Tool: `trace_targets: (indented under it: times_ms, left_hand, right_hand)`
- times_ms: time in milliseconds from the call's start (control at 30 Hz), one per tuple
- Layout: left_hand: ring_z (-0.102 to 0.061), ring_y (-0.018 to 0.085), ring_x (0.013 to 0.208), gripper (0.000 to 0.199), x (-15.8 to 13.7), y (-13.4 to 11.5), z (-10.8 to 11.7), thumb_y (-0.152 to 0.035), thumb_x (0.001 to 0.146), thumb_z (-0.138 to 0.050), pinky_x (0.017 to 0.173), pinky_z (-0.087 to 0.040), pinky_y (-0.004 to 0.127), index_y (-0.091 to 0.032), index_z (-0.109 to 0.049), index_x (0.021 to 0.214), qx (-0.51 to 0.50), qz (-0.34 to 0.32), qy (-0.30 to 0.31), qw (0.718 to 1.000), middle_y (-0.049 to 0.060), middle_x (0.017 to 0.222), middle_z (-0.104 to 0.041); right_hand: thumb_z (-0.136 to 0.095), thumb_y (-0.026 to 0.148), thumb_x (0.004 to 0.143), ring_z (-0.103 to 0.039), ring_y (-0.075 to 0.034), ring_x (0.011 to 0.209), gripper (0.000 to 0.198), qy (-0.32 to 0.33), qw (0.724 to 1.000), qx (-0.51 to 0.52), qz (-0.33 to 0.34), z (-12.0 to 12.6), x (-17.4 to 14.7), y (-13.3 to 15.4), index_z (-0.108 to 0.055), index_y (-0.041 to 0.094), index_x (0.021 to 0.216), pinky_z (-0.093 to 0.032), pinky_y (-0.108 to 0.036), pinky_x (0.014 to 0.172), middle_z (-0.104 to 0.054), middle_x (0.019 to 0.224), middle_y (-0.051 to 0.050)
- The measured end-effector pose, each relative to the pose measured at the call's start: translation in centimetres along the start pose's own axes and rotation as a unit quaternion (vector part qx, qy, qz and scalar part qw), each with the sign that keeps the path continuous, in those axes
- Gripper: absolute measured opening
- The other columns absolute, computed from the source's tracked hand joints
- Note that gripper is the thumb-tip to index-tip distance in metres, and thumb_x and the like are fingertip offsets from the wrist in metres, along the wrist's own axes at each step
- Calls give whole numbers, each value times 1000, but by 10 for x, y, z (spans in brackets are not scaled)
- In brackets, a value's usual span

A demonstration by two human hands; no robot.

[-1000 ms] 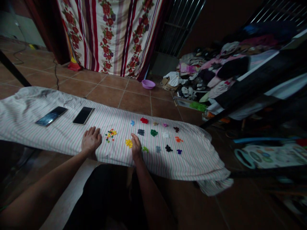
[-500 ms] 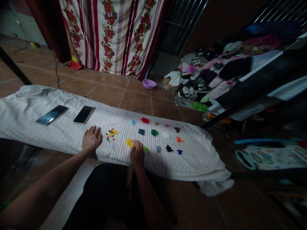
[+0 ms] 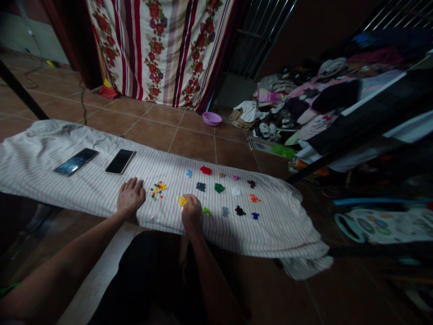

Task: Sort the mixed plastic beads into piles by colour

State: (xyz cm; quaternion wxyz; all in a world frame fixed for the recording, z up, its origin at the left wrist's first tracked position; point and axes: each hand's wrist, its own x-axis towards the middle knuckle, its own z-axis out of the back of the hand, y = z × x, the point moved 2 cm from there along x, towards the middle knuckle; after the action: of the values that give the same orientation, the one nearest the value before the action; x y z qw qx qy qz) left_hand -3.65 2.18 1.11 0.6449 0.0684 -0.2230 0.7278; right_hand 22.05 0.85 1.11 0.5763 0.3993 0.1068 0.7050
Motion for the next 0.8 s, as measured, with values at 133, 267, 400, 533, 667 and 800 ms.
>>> trace_targets:
  times_ms: [133,267,400,533,667,800]
  left_hand:
    - [-42,32,132,45,0,1,-2,-28,88,-39,110,-28,47,-11,-58,126,-2,1,1,1000,19,137,-53]
    - [-41,32,133,46,0,1,-3,-28,88,-40,111,-28,48,-11,-58,126,-6,3,-2,1000,19,137,-52]
    - [-42,31,132,45,0,2,-4,-29,89,-39,110,-29,48,-12,-59,125,4,2,-6,1000,18,137,-53]
    - [-43,31,132,45,0,1,-5,-28,89,-39,109,-30,47,-13,-59,125,14,-2,-11,1000,17,136,-53]
    - [-43,31,132,44,0,1,-5,-28,88,-39,110,-29,47,-12,-59,125,11,1,-11,1000,18,136,-53]
    - [-42,32,132,44,0,2,-7,-28,88,-40,110,-28,47,-12,-59,125,6,5,-7,1000,18,137,-53]
  right_hand:
    - [-39,12,87,-54,-21,105,36,65,997,-9,50,-10,15,16,-67,19,108,-44,-35,94,-66,109,-7]
    - [-40,11,90,-51,-21,105,36,133,989,-38,62,-25,31,32,-68,21,109,-43,-33,92,-67,111,-6]
    - [-38,10,91,-49,-22,104,39,186,977,-72,75,-40,45,42,-67,21,113,-41,-35,92,-67,111,-6]
    - [-37,8,90,-50,-23,104,40,214,969,-102,68,-54,56,44,-67,19,115,-39,-35,92,-68,110,-8]
    - [-38,7,90,-51,-21,105,39,241,962,-113,62,-64,62,43,-66,16,116,-38,-33,93,-68,110,-8]
    - [-39,8,91,-53,-19,105,36,252,957,-128,66,-70,63,39,-66,16,113,-36,-31,93,-68,108,-8]
